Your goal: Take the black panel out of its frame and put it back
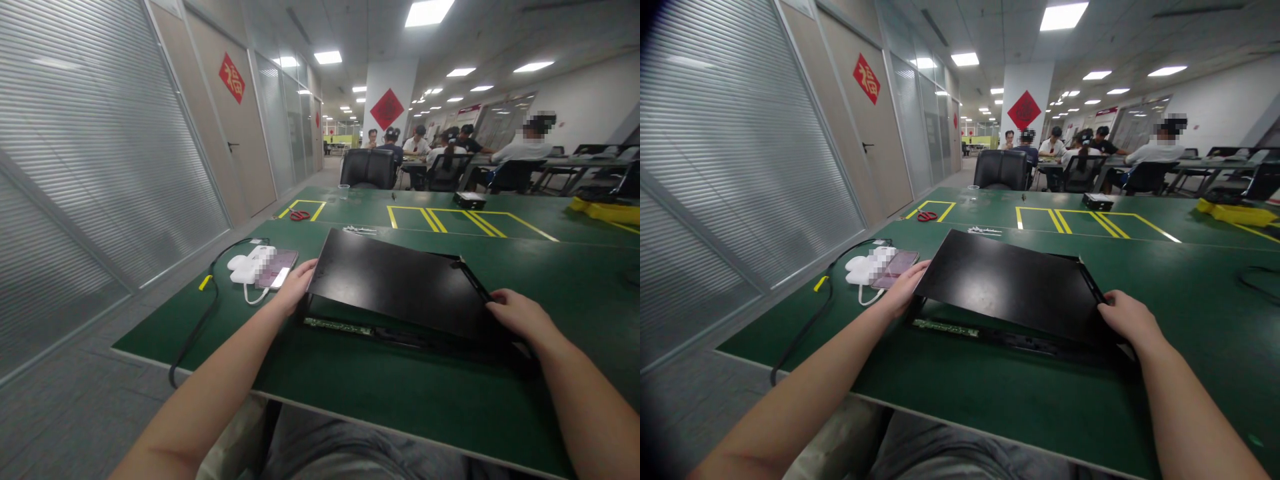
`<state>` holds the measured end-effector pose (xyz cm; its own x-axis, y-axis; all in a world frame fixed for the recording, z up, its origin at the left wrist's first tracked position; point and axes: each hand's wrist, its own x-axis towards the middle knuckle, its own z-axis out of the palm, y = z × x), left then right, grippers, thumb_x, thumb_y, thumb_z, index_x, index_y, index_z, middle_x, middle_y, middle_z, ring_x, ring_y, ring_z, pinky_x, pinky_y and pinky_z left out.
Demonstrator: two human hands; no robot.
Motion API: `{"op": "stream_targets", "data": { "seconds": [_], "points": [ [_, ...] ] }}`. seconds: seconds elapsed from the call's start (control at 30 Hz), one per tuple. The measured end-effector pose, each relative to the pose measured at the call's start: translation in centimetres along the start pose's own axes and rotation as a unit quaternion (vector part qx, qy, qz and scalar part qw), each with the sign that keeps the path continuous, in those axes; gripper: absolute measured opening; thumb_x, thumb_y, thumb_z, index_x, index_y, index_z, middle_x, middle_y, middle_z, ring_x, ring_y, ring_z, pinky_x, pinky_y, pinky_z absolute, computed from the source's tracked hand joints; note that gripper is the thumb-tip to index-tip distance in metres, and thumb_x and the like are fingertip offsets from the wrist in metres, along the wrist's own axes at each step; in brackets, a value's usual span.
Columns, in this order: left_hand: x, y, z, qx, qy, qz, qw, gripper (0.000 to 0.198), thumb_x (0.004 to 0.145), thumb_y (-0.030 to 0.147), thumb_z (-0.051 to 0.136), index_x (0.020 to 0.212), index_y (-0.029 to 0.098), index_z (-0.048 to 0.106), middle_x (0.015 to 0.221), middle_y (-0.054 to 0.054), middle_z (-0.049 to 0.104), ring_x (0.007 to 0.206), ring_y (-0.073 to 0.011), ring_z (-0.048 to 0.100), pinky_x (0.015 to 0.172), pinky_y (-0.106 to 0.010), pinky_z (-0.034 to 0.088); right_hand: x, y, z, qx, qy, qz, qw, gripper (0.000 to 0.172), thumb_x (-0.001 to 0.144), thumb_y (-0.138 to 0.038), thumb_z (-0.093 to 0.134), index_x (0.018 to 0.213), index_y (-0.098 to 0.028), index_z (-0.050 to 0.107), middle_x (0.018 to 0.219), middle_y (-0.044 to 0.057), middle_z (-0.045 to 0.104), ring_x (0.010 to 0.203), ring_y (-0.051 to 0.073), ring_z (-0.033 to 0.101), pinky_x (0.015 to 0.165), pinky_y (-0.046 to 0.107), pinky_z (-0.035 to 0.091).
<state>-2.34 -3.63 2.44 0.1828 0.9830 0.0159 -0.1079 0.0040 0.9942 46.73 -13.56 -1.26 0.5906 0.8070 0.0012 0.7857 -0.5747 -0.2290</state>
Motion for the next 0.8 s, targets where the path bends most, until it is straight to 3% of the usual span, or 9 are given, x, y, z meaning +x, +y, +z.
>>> {"op": "stream_targets", "data": {
  "seconds": [0.13,0.3,0.5,0.7,0.8],
  "points": [
    [-0.2,0.5,0.2,-0.013,-0.003,0.003,1.0,0.044,0.076,0.034,0.074,0.118,0.018,0.076,0.112,-0.008,0.078,0.107,-0.0263,0.07,0.089,-0.032,0.054,-0.4,-0.3,-0.2,0.004,-0.018,0.011,1.0,0.044,0.079,-0.04,0.051,0.115,-0.021,0.067,0.111,0.013,0.074,0.1,0.031,0.07,0.077,0.037,0.053],
    [-0.3,0.8,0.4,-0.095,-0.061,0.005,0.994,0.047,0.075,0.034,0.072,0.118,0.014,0.076,0.117,-0.011,0.077,0.114,-0.0307,0.068,0.094,-0.038,0.053,-0.7,-0.5,-0.5,0.012,-0.018,0.01,1.0,0.043,0.08,-0.04,0.051,0.115,-0.02,0.067,0.113,0.014,0.074,0.102,0.032,0.069,0.077,0.038,0.053],
    [-1.2,1.4,0.3,-0.114,-0.102,0.028,0.988,0.061,0.066,0.024,0.077,0.126,0.014,0.073,0.122,-0.012,0.075,0.119,-0.0347,0.066,0.101,-0.041,0.049,-0.8,-0.7,-0.5,0.028,-0.012,0.012,0.999,0.042,0.08,-0.039,0.053,0.113,-0.019,0.069,0.111,0.015,0.074,0.102,0.032,0.069,0.079,0.038,0.053],
    [-1.5,1.6,0.5,-0.143,-0.117,0.035,0.982,0.057,0.066,0.02,0.076,0.123,0.016,0.075,0.125,-0.01,0.074,0.119,-0.0348,0.065,0.1,-0.041,0.048,-1.0,-1.0,-0.8,0.07,0.003,0.016,0.997,0.06,0.082,-0.045,0.054,0.133,-0.014,0.062,0.11,0.017,0.074,0.098,0.032,0.07,0.081,0.04,0.053],
    [-1.5,1.8,0.6,-0.154,-0.132,0.033,0.979,0.056,0.066,0.018,0.076,0.122,0.017,0.075,0.125,-0.01,0.074,0.12,-0.035,0.065,0.102,-0.042,0.048,-0.9,-1.2,-0.9,0.119,0.02,0.015,0.993,0.058,0.082,-0.049,0.054,0.127,-0.015,0.068,0.106,0.016,0.075,0.095,0.032,0.07,0.081,0.042,0.053]
  ]
}}
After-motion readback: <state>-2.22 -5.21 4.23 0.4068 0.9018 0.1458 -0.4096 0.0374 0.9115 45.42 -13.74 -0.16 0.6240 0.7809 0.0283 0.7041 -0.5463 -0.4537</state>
